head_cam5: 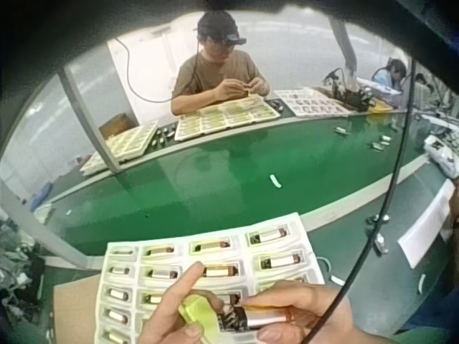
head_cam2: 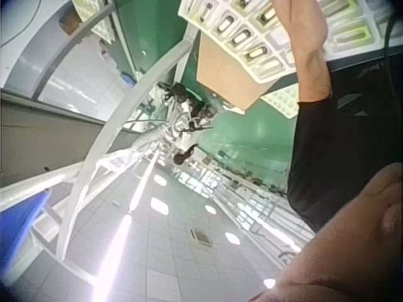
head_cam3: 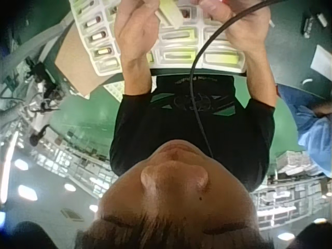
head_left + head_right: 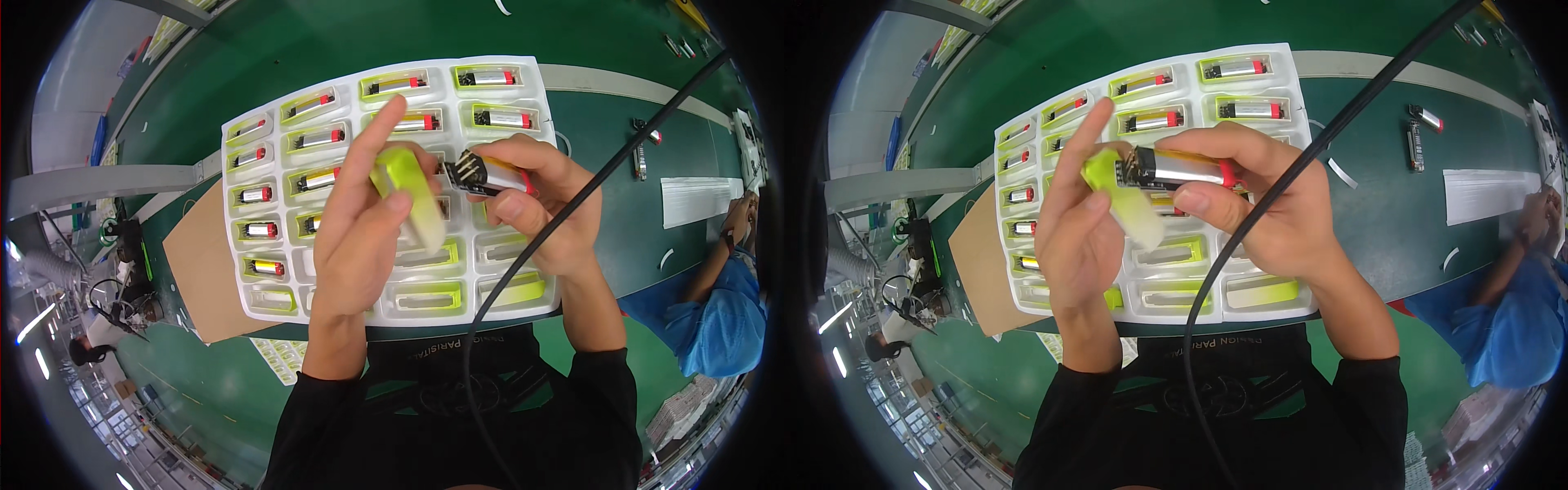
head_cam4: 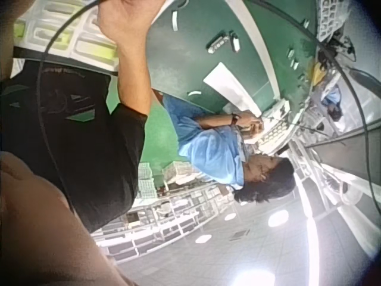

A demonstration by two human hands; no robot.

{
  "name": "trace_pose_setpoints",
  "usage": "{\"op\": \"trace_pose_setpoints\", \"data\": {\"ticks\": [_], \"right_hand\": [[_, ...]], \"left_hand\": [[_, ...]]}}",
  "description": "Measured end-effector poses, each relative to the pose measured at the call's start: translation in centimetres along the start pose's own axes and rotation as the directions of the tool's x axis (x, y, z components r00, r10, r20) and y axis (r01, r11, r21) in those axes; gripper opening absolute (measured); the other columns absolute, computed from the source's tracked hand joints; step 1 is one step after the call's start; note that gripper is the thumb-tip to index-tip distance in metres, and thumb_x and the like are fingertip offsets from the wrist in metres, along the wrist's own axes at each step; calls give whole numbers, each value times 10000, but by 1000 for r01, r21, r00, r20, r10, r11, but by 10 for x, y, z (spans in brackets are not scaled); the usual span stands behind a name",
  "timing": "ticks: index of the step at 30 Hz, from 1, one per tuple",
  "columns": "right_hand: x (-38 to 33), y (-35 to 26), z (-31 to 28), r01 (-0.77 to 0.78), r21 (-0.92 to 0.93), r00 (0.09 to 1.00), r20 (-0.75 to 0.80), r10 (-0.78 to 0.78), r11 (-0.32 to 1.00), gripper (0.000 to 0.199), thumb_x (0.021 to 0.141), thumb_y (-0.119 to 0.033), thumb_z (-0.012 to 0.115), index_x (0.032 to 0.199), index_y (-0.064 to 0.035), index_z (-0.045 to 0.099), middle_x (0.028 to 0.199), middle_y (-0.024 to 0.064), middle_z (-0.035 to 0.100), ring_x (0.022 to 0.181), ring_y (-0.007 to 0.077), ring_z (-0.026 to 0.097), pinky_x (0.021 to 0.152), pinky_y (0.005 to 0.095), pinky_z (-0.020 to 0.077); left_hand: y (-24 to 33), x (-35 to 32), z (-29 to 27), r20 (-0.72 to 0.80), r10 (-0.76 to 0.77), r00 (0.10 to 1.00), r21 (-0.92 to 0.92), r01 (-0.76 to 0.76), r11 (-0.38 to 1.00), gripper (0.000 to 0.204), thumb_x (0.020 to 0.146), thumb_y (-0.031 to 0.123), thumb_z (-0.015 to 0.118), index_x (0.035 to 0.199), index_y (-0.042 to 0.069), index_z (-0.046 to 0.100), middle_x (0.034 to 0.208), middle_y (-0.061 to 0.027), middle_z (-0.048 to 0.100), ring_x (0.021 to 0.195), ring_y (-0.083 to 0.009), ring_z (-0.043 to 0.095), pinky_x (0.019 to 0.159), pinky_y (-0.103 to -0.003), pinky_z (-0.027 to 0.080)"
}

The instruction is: The recorder is assembling small electronic lighters by inserting the metal components into yellow plastic casings and organizing them into trays.

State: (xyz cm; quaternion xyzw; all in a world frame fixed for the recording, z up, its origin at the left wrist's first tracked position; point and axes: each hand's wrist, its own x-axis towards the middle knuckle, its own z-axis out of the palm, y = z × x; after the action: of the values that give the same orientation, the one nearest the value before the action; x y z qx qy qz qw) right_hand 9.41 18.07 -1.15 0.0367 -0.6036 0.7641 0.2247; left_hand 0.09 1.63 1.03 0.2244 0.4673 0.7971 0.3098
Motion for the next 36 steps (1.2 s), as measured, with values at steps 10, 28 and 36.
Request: {"op": "trace_pose_setpoints", "data": {"ticks": [10,28,36], "right_hand": [[6,-7,-2,184,-561,981,46,-191,807,396,733,-83,810,1104,-18,689,903,91,628,742,171,585,612,271,446],[0,-16,0,181,-708,983,105,-152,682,375,711,92,714,1081,35,700,1026,130,523,847,207,582,680,288,511],[-2,-17,-1,127,-687,990,48,-130,716,363,702,92,724,1053,-2,726,973,102,563,807,182,564,618,269,454]], "left_hand": [[-8,-1,3,-157,29,987,-42,-36,998,583,860,-86,613,1406,-57,409,1259,-197,556,1092,-253,609,902,-363,556],[-26,0,-4,-5,118,993,194,-115,974,363,788,-146,688,1078,-29,504,1165,-239,614,1057,-250,649,886,-334,574],[-29,1,-6,4,174,985,241,-169,956,369,778,-146,695,1072,-28,504,1180,-249,608,1101,-267,630,913,-346,565]]}}
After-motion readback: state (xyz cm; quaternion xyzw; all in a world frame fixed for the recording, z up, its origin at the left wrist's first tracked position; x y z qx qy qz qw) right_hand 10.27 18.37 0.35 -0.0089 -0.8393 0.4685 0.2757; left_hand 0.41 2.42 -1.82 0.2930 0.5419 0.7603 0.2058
